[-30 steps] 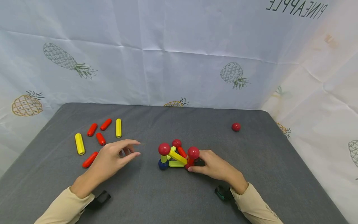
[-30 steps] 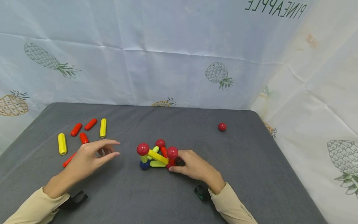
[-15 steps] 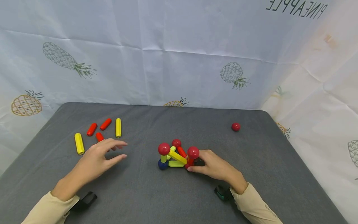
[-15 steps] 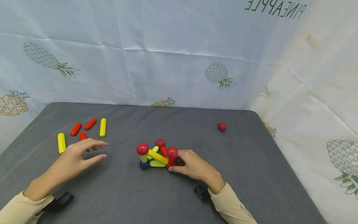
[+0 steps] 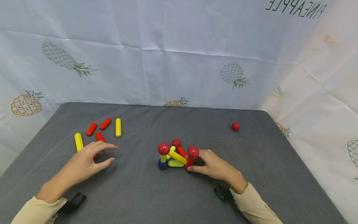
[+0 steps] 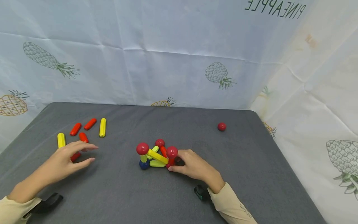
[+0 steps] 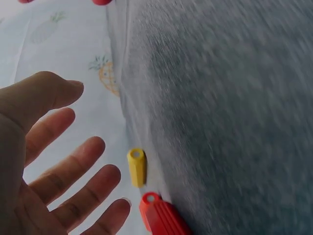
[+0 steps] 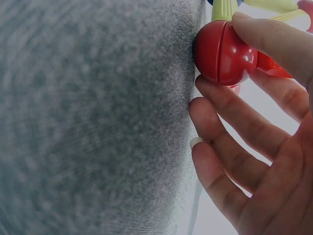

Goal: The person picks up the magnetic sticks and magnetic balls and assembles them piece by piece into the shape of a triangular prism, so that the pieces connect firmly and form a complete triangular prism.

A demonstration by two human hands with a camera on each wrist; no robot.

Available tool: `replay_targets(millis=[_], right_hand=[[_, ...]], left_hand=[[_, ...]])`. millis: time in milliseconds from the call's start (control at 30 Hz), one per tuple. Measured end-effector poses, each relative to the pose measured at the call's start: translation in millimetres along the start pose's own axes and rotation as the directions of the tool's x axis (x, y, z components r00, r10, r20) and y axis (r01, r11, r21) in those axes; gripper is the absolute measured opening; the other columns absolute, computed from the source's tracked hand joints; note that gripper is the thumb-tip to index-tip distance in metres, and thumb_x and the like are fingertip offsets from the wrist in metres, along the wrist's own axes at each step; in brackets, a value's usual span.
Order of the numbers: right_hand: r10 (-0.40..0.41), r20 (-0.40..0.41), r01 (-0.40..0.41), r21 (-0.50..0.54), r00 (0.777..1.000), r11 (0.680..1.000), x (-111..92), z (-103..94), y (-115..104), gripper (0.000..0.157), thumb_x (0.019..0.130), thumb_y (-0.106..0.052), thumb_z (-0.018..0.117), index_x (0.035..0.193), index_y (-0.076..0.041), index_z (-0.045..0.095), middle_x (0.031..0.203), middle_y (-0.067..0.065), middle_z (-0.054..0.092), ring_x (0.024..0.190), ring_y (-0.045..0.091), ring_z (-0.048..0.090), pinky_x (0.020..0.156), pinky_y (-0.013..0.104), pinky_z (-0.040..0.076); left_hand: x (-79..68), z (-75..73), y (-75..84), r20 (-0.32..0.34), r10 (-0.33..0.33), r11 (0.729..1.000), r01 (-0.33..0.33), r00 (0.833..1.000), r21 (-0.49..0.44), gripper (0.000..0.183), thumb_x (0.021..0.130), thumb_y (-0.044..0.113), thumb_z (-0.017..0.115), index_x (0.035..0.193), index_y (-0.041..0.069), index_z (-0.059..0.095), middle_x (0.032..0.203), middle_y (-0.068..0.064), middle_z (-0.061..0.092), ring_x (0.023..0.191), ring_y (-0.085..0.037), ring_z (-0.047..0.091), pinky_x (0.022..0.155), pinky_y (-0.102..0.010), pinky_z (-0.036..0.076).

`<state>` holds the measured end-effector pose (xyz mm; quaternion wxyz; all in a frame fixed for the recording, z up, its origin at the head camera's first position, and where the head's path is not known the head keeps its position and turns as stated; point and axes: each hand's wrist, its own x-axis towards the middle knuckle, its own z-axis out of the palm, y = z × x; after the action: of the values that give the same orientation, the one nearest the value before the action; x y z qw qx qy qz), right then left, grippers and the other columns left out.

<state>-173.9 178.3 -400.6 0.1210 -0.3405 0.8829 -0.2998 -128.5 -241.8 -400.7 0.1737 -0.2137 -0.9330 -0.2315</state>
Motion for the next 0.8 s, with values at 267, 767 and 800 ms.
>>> replay_targets(millis=[267,767,800], right_hand=[[0.001,0.001,-0.001,0.005,1.0,1.0,0,-0.3,0,0.023,0.088,-0.03,0.076,0.106,-0.018,0.067,0.099,-0.01,0.071,0.093,0.004,0.063,0.09,0.033,0.055],[0.003,0.002,-0.003,-0.008,1.0,1.0,0,0.3,0,0.023,0.089,-0.031,0.075,0.106,-0.019,0.067,0.1,-0.009,0.072,0.094,0.004,0.064,0.091,0.034,0.055],[0.003,0.002,-0.003,-0.009,1.0,1.0,0,0.4,0,0.023,0.089,-0.031,0.075,0.106,-0.019,0.067,0.1,-0.009,0.071,0.093,0.004,0.063,0.091,0.034,0.055]], left_hand=[[-4.2,-8.3,-11.2,0.076,-0.082,0.995,0.078,0.994,0.064,0.041,0.074,0.02,0.087,0.112,0.02,0.071,0.108,-0.003,0.068,0.097,-0.026,0.062,0.074,-0.049,0.051],[-9.9,-14.3,-30.7,0.265,-0.223,0.973,0.197,0.938,0.12,0.051,0.075,0.027,0.085,0.12,0.01,0.067,0.108,-0.009,0.064,0.09,-0.021,0.059,0.071,-0.041,0.05],[-10.1,-14.0,-31.9,0.274,-0.224,0.973,0.198,0.935,0.119,0.051,0.075,0.025,0.085,0.12,0.009,0.067,0.108,-0.01,0.064,0.09,-0.021,0.06,0.071,-0.042,0.05]])
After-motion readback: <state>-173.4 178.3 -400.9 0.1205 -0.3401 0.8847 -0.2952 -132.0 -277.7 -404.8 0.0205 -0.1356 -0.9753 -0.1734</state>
